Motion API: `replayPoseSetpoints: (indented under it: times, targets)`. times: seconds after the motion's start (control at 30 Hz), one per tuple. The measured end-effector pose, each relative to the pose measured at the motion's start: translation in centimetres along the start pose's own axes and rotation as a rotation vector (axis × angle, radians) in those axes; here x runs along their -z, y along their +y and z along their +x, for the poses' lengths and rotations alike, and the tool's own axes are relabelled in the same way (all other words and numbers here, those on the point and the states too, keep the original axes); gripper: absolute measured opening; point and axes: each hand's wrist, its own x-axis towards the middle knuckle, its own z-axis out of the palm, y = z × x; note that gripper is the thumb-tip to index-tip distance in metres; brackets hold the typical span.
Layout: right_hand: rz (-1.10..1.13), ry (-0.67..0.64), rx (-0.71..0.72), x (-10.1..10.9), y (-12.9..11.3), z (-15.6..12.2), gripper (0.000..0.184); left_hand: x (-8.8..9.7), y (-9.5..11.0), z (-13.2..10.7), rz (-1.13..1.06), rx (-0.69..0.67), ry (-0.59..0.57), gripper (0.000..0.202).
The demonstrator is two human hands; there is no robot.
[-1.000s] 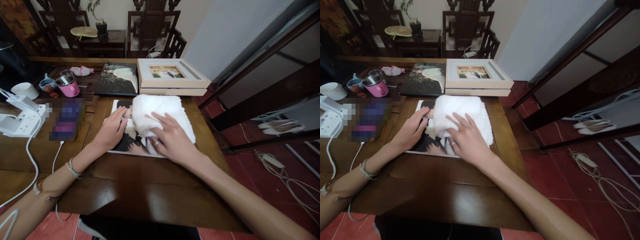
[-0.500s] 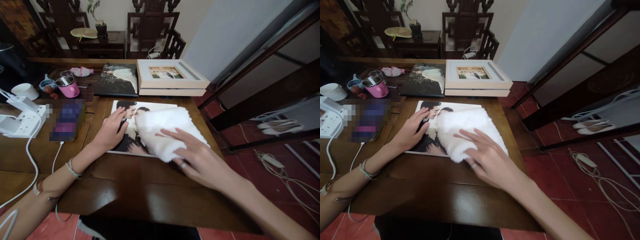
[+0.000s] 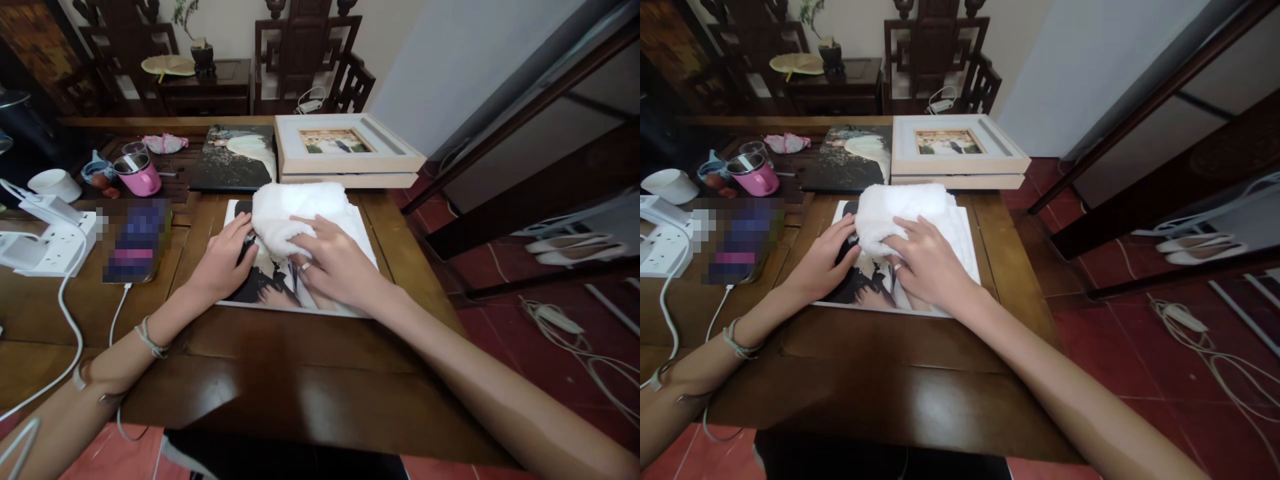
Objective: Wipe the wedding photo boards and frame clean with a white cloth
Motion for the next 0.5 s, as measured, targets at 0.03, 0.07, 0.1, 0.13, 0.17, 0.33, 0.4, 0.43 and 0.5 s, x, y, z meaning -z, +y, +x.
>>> replayPoseSetpoints:
  times: [0.03, 0.07, 0.1, 0.13, 0.17, 0.33, 0.4, 0.43, 0.5]
  targets:
    - [0.012, -0.006, 0.001, 0.1, 0.1, -0.1, 0.025, 0.0, 0.0, 0.0, 0.001, 0.001, -0.004, 0.043]
    - [0.021, -0.015, 0.000, 0.3, 0.3, -0.4, 0.023, 0.1, -0.1, 0.0, 0.003, 0.003, -0.005, 0.044]
    - [0.026, -0.022, -0.007, 0.5, 0.6, -0.6, 0.022, 0.1, -0.3, -0.1, 0.006, 0.007, -0.008, 0.044]
    - [0.024, -0.024, -0.021, 0.7, 1.1, -1.0, 0.020, 0.1, -0.4, -0.2, 0.009, 0.011, -0.009, 0.044]
    - [0.016, -0.024, -0.041, 0.9, 1.8, -1.4, 0.019, 0.2, -0.6, -0.3, 0.011, 0.014, -0.009, 0.044]
    - [-0.077, 0.021, -0.189, 1.9, 5.1, -4.1, 0.020, 0.4, -1.6, -0.9, 0.015, 0.015, -0.005, 0.043]
    - [-0.101, 0.030, -0.193, 1.9, 5.4, -5.4, 0.022, 0.3, -1.9, -0.6, 0.020, 0.017, -0.006, 0.042]
    - [-0.110, 0.031, -0.170, 1.9, 5.2, -6.1, 0.021, 0.1, -2.1, -0.3, 0.023, 0.017, -0.004, 0.042]
    - [-0.123, 0.031, -0.089, 1.8, 4.1, -7.5, 0.018, -0.4, -2.3, 0.5, 0.025, 0.012, 0.000, 0.042]
